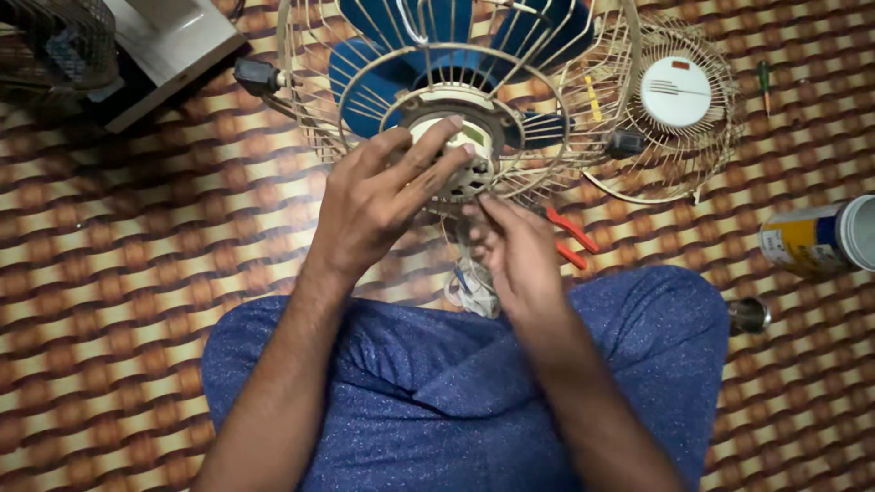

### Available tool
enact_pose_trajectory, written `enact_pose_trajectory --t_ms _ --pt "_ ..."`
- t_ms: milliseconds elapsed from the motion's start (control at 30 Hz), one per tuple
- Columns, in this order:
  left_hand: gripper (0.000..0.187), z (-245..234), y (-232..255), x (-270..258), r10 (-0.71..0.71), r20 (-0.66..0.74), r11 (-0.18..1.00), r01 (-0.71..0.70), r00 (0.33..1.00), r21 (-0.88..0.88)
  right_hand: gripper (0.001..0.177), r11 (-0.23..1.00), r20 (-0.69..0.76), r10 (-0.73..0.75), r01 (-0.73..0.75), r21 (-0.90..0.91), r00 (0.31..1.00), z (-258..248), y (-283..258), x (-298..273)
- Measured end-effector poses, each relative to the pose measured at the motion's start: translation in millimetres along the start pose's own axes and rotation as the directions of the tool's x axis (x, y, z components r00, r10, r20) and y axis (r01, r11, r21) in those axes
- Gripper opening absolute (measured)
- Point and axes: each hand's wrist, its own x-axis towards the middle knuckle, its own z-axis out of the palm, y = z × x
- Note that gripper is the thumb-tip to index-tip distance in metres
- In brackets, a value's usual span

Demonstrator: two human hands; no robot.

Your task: The person disassembles an electric fan by removing the front grille, then the fan blades and motor hub, and finally the rear grille. They then wipe the front grille with a cloth.

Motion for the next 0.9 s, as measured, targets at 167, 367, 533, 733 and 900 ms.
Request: enact_pose_trajectory --t_ms 167,367,533,733,900 --pt "0.049 -2.7 0.5 -2.9 0.009 0.017 0.999 -0.010 1.000 0.038 0.015 0.866 0.218 0.220 -0.293 0.404 0.951 -6.3 12.4 21.7" --pt "0.048 -4.2 1.7 -2.9 -0.004 0.008 1.000 0.003 1.000 0.013 0.016 0.815 0.123 0.218 -0.250 0.522 0.968 -0.3 33.8 35.0" --pt "0.046 -0.7 1.0 -9.1 -0.014 -0.001 1.000 0.014 1.000 0.016 0.012 0.767 0.106 0.155 -0.187 0.614 0.982 6.5 41.9 35.5" --pt "0.044 1.4 2.8 -10.7 -0.051 -0.028 0.999 0.051 0.998 -0.017 0.015 0.772 0.027 0.130 -0.119 0.625 0.991 17.6 44.7 32.5" --pt "0.044 2.3 3.2 -10.1 -0.056 -0.035 0.998 0.055 0.998 -0.029 0.014 0.800 -0.089 0.120 -0.043 0.599 0.989 21.9 48.0 32.6"
